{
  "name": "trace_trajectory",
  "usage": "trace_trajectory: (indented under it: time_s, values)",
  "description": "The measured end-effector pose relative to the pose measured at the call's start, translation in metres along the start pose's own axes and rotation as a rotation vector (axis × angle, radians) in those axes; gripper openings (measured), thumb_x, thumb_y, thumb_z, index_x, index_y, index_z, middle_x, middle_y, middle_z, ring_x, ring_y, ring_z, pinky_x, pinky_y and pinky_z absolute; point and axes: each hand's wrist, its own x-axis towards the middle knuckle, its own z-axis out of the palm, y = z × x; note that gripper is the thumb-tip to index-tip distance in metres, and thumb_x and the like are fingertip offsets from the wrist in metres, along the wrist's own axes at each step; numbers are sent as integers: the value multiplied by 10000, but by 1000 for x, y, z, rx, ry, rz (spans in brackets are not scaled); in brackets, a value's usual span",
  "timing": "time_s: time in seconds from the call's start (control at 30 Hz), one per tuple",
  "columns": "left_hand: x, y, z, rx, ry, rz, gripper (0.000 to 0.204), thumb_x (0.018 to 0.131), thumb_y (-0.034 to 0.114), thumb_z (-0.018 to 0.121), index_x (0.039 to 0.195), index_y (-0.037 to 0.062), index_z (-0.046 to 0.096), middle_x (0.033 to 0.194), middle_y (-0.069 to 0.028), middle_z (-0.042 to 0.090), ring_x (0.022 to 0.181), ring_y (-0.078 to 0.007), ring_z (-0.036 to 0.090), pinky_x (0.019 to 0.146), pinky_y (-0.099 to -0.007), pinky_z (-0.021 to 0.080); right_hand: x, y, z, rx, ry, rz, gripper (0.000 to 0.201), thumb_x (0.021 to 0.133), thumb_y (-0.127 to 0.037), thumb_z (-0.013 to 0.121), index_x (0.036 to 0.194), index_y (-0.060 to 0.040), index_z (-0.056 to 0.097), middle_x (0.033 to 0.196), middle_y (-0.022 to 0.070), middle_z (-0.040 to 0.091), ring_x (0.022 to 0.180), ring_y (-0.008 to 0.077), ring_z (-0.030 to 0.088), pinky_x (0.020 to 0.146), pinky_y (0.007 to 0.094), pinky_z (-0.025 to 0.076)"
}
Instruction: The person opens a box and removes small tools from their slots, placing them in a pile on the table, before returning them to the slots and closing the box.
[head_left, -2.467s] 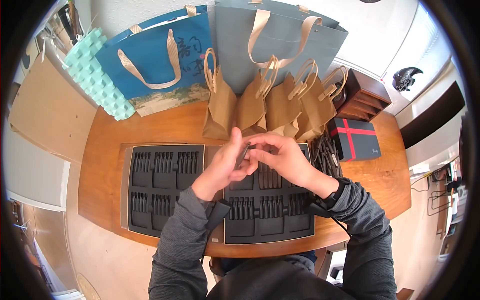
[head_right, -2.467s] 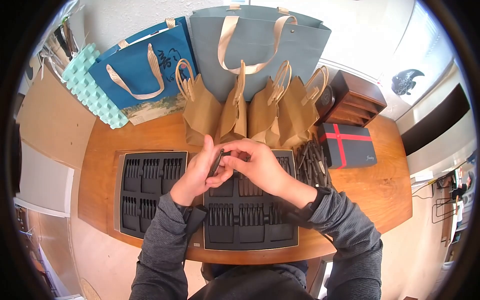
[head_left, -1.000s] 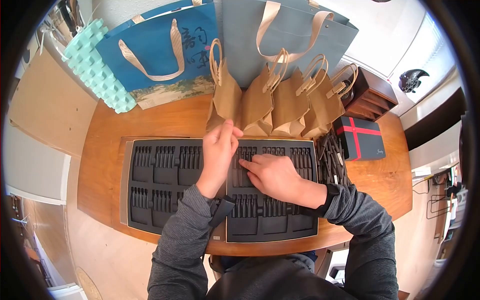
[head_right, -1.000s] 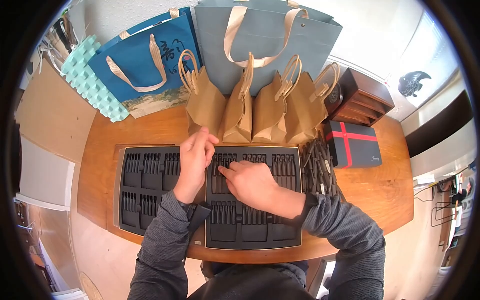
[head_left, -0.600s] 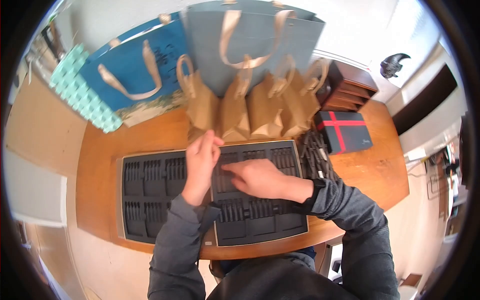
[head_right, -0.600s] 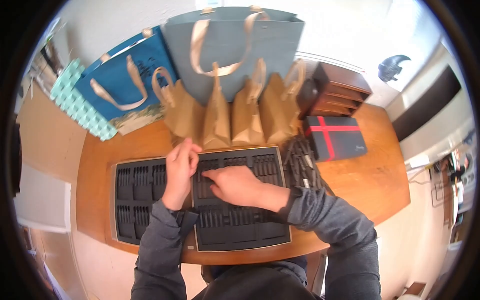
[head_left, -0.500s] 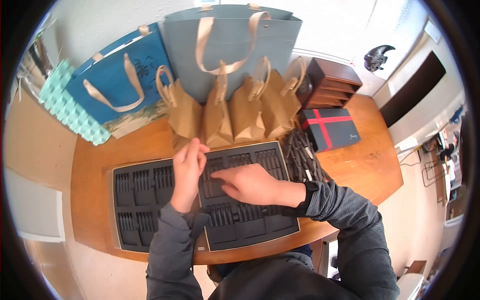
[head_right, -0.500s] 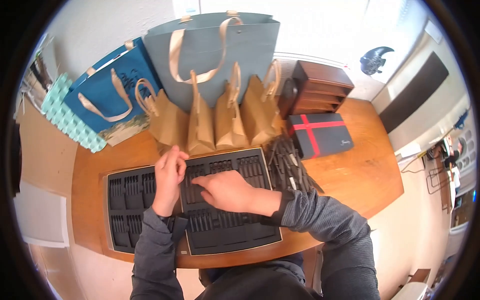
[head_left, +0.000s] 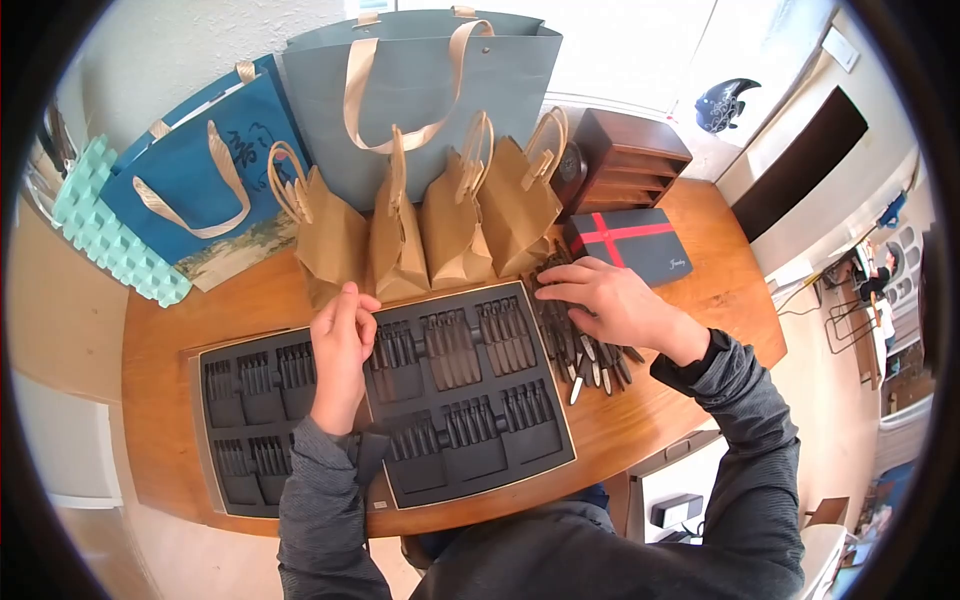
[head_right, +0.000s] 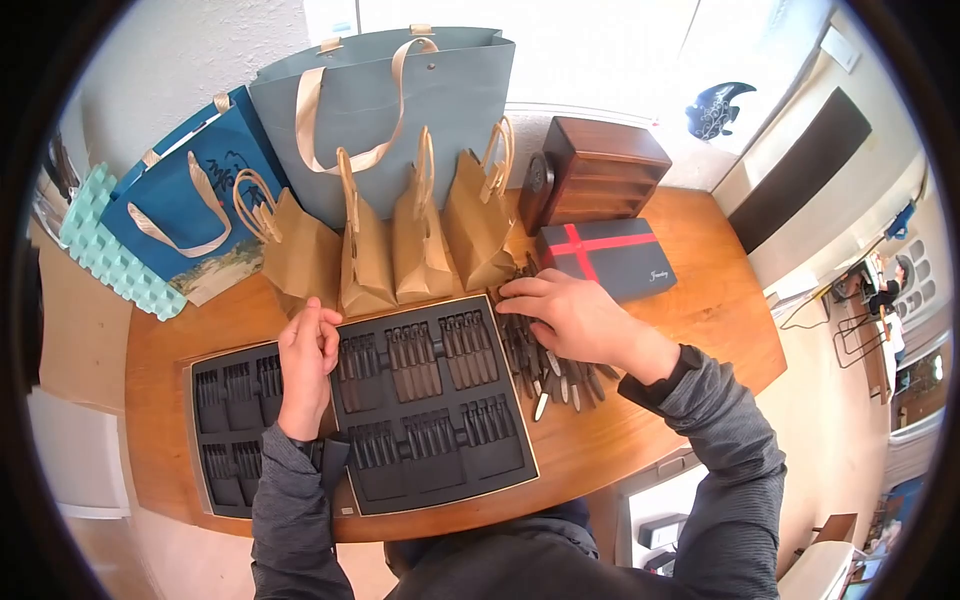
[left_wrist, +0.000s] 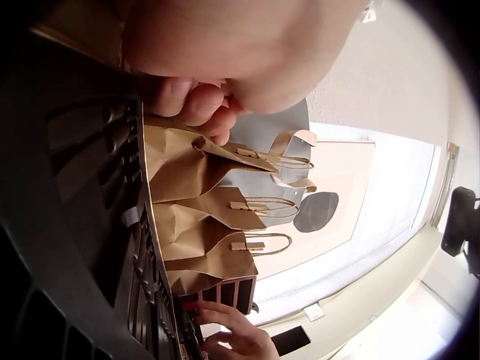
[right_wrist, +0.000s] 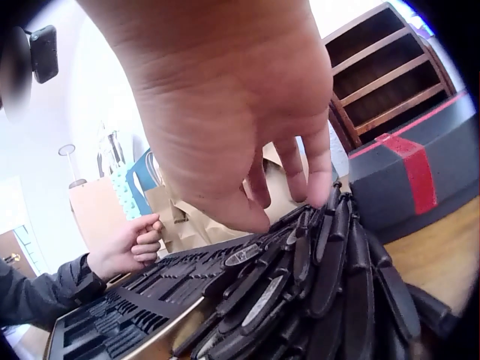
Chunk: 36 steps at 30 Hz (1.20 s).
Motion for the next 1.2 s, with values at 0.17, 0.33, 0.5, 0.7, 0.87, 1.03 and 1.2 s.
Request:
trace_trajectory:
  time_s: [0.17, 0.33, 0.5, 0.7, 0.87, 1.03, 1.2]
  values:
    - [1, -2, -3, 9, 48, 36, 405, 1059, 341, 524, 842, 22, 647, 542, 27, 456, 443, -42, 352, 409, -220, 236, 2, -1, 13, -134, -27, -94, 434, 736, 3, 697, 1164, -71, 673, 1244, 78, 645, 1105, 294, 610, 888, 398, 549]
    - [2, 5, -7, 19, 31, 8, 376, 1049, 320, 535, 859, 20, 657, 558, 31, 468, 459, -39, 347, 423, -212, 236, 3, 4, 19, -162, 4, -148, 326, 749, -9, 656, 1073, -47, 675, 1124, 78, 648, 1007, 290, 627, 820, 385, 548]
    - [5, 7, -14, 566, -101, 37, 215, 977, 241, 590, 1003, 59, 701, 611, -23, 569, 520, -135, 502, 510, -290, 376, 3, 4, 18, -202, -21, -188, 281, 756, -23, 626, 1028, -61, 682, 1062, 68, 639, 959, 278, 633, 763, 383, 548]
    - [1, 23, -24, 1179, -165, 64, 275, 865, 262, 698, 1115, 152, 724, 734, -58, 667, 748, -267, 676, 699, -399, 517, 1, 4, 15, -225, -35, -182, 288, 745, -16, 630, 1020, -75, 690, 1028, 62, 629, 950, 270, 638, 745, 382, 550]
    - [0, 23, -27, 1119, -205, 68, 427, 808, 209, 776, 1200, 78, 669, 641, -24, 541, 616, -166, 533, 598, -334, 426, 2, 3, 14, -223, -38, -181, 291, 744, -13, 625, 1020, -78, 691, 1031, 60, 629, 943, 269, 640, 740, 386, 552]
    - [5, 10, -32, 1036, -223, 71, 465, 806, 163, 790, 1222, 28, 632, 606, -9, 478, 564, -123, 465, 555, -301, 384, 5, 3, 14, -231, -65, -205, 277, 735, -33, 631, 1006, -61, 680, 1094, 65, 641, 962, 272, 638, 780, 382, 555]
    - [4, 8, -31, 1036, -222, 77, 444, 807, 149, 789, 1202, 28, 626, 616, -6, 456, 578, -127, 459, 564, -299, 385, 5, 2, 13, -233, -112, -226, 249, 734, -48, 614, 973, -36, 680, 1094, 73, 658, 978, 274, 640, 796, 380, 560]
